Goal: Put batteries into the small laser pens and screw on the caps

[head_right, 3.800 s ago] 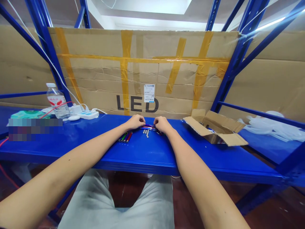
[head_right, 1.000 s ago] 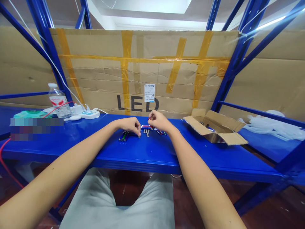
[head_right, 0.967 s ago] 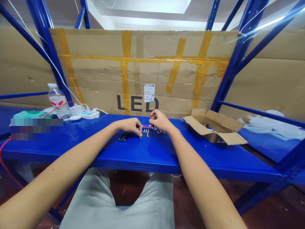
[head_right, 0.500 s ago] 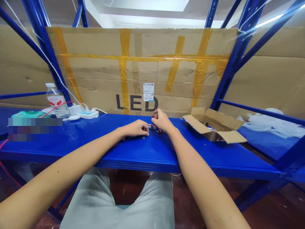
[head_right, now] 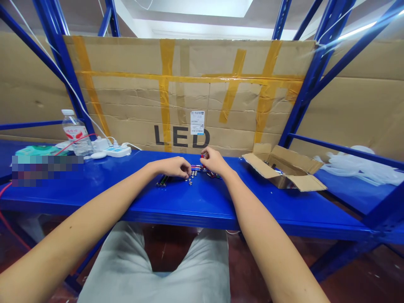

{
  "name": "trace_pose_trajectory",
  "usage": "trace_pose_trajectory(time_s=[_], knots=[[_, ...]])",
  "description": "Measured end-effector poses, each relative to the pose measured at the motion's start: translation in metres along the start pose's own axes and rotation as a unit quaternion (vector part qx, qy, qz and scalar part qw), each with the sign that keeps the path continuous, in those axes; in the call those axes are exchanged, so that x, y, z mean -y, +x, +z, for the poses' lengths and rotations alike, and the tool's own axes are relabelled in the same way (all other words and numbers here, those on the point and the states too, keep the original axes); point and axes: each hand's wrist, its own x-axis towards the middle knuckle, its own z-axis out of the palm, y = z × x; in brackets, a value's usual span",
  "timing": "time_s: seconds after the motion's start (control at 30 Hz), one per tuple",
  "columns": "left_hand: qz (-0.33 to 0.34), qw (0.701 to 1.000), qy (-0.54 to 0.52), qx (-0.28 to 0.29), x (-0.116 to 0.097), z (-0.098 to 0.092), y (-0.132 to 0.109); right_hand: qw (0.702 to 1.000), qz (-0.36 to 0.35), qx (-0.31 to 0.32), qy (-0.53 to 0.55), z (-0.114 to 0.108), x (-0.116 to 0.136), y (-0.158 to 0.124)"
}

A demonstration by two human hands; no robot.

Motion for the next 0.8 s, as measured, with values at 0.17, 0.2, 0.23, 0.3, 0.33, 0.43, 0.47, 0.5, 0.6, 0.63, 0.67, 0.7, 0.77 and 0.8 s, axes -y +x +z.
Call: trace_pose_trajectory(time_s=[0.17, 0.2, 0.23, 0.3, 0.33, 0.43, 0.47, 0.5, 0.6, 0.63, 0.67, 0.7, 0.77, 0.8], knots=[[0.027, 0.998, 0.056, -0.022, -0.005, 0.003, 0.001, 1.0, 0.004, 0.017, -0.004, 0.0, 0.0, 0.001], [0.026, 0.998, 0.062, -0.021, -0.005, 0.004, 0.001, 1.0, 0.005, 0.015, -0.004, 0.0, 0.0, 0.001], [0.025, 0.998, 0.062, -0.019, -0.005, 0.005, 0.001, 1.0, 0.005, 0.013, -0.004, 0.0, 0.0, 0.001], [0.026, 0.999, 0.046, -0.012, -0.005, 0.005, 0.001, 1.0, 0.005, 0.013, -0.007, -0.001, 0.0, 0.001], [0.028, 0.999, 0.036, -0.009, -0.005, 0.005, 0.001, 1.0, 0.005, 0.013, -0.008, -0.001, 0.0, 0.001], [0.035, 0.999, 0.021, -0.004, -0.005, 0.003, 0.0, 1.0, 0.005, 0.015, -0.006, -0.001, 0.001, 0.001], [0.032, 0.999, 0.024, -0.002, -0.006, 0.002, -0.001, 1.0, 0.006, 0.017, -0.004, -0.001, 0.001, 0.001], [0.027, 0.999, 0.029, 0.001, -0.006, 0.002, -0.001, 1.0, 0.007, 0.019, 0.001, -0.001, 0.001, 0.0], [0.008, 0.999, 0.048, 0.016, -0.005, 0.001, -0.002, 0.999, 0.008, 0.032, 0.036, -0.001, 0.004, 0.0], [0.002, 0.998, 0.052, 0.021, -0.004, 0.002, -0.001, 0.998, 0.007, 0.038, 0.053, -0.001, 0.005, -0.001], [-0.003, 0.998, 0.055, 0.023, -0.004, 0.002, -0.001, 0.997, 0.006, 0.045, 0.07, -0.001, 0.006, -0.001], [-0.007, 0.998, 0.059, 0.025, -0.004, 0.002, -0.001, 0.995, 0.005, 0.055, 0.085, -0.002, 0.008, -0.001], [-0.015, 0.997, 0.068, 0.027, -0.004, 0.002, -0.001, 0.99, 0.008, 0.087, 0.111, -0.003, 0.011, -0.003], [-0.02, 0.997, 0.073, 0.028, -0.005, 0.001, -0.002, 0.987, 0.011, 0.108, 0.12, -0.004, 0.013, -0.003]])
